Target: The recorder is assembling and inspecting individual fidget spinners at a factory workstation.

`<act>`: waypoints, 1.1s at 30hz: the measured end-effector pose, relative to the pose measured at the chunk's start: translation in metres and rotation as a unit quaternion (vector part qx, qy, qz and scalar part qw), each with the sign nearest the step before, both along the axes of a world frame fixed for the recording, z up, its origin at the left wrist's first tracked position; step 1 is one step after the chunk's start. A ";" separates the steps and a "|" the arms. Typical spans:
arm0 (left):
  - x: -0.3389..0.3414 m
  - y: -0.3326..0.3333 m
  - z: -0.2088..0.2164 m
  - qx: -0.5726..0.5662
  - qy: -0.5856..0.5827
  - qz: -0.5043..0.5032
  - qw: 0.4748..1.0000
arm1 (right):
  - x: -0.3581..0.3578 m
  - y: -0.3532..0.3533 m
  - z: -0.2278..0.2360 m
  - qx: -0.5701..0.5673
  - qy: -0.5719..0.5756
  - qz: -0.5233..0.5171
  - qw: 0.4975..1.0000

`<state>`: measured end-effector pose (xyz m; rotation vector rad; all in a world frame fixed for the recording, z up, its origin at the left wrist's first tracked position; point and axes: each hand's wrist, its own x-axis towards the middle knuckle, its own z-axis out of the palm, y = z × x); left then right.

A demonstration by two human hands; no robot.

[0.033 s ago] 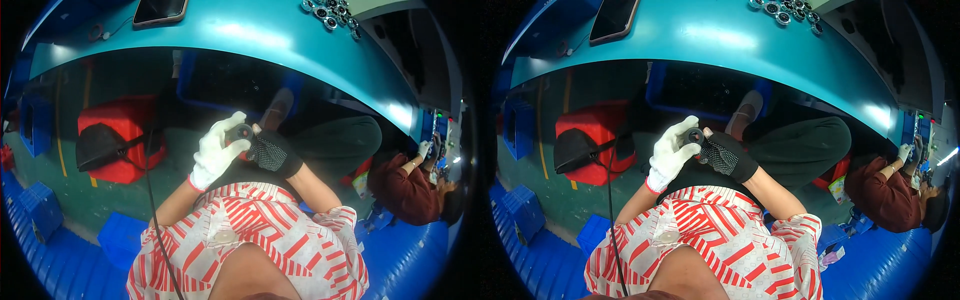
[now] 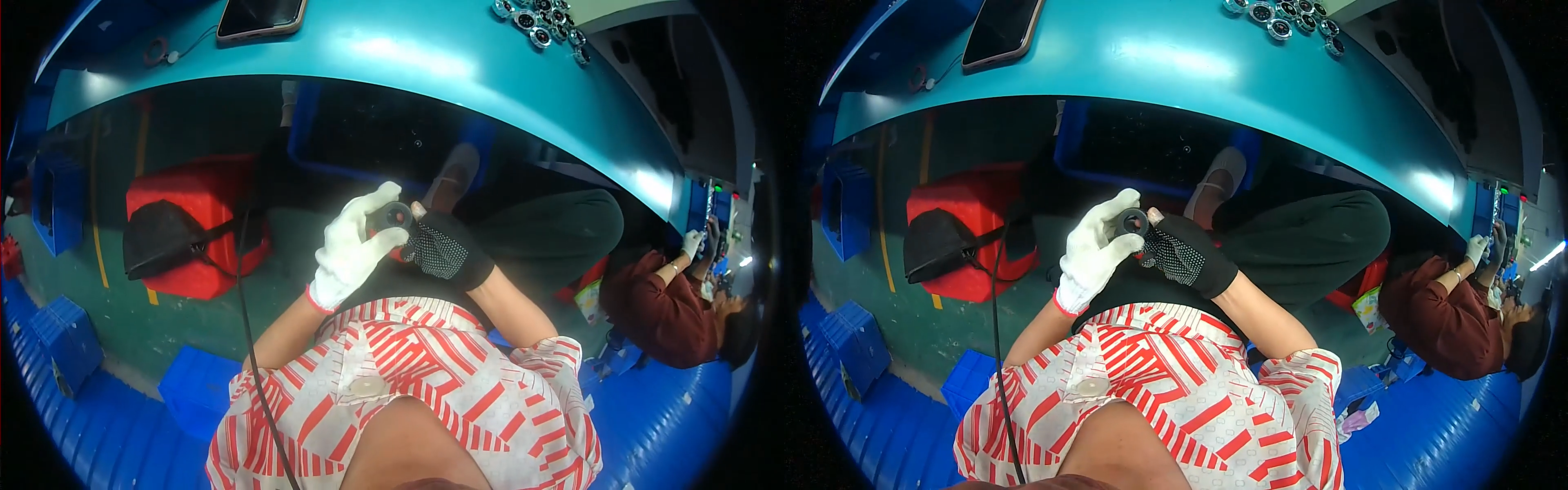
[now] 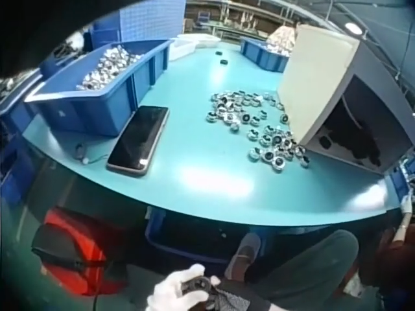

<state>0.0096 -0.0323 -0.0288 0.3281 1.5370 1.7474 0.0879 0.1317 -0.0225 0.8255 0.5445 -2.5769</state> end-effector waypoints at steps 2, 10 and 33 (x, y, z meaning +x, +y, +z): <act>0.001 -0.003 -0.004 -0.021 0.048 -0.001 0.999 | -0.004 -0.005 0.011 0.044 -0.019 -0.003 0.999; 0.004 -0.001 -0.011 0.054 -0.129 0.113 0.984 | -0.002 -0.004 0.009 0.611 0.202 0.064 0.762; 0.002 0.004 -0.015 0.104 -0.279 0.100 0.949 | -0.003 0.006 0.027 0.735 0.285 0.108 0.606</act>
